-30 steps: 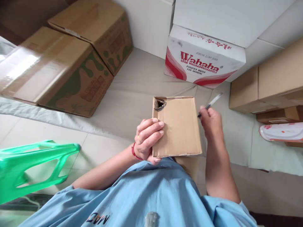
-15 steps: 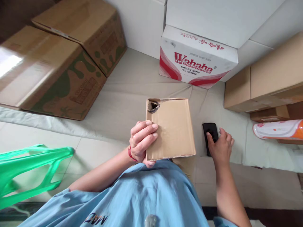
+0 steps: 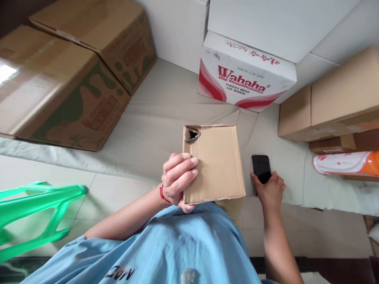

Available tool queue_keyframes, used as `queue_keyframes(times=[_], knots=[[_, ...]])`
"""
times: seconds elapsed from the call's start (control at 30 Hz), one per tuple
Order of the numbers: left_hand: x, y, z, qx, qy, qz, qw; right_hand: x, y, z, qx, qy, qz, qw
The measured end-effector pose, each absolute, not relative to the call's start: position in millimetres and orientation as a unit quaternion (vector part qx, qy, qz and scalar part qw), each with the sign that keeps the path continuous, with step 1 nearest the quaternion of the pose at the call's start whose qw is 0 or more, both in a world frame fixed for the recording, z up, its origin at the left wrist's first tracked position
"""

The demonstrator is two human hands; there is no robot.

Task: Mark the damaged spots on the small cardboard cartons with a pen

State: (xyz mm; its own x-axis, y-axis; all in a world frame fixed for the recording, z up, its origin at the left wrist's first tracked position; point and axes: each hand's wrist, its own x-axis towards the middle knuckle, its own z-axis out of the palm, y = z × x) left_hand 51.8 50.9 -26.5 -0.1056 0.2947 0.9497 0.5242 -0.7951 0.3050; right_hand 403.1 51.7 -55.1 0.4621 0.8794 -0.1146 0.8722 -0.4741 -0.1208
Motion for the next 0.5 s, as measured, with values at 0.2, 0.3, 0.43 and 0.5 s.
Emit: queue_keyframes(times=[0.2, 0.3, 0.43, 0.5], knots=[[49.2, 49.4, -23.4, -0.672, -0.326, -0.658, 0.095, 416.3, 60.5, -53.3, -0.852, -0.514, 0.103, 0.015], [49.2, 49.9, -24.8, -0.673, -0.323, -0.659, 0.097, 413.1, 59.6, -50.1, -0.845, -0.525, 0.101, 0.008], [48.7, 49.5, -25.0, -0.680, -0.321, -0.652, 0.098, 405.4, 52.9, -35.4, -0.846, -0.520, 0.101, 0.061], [47.9, 48.9, -24.8, -0.682, -0.324, -0.649, 0.099, 400.8, 47.3, -18.5, -0.836, -0.530, 0.097, 0.108]])
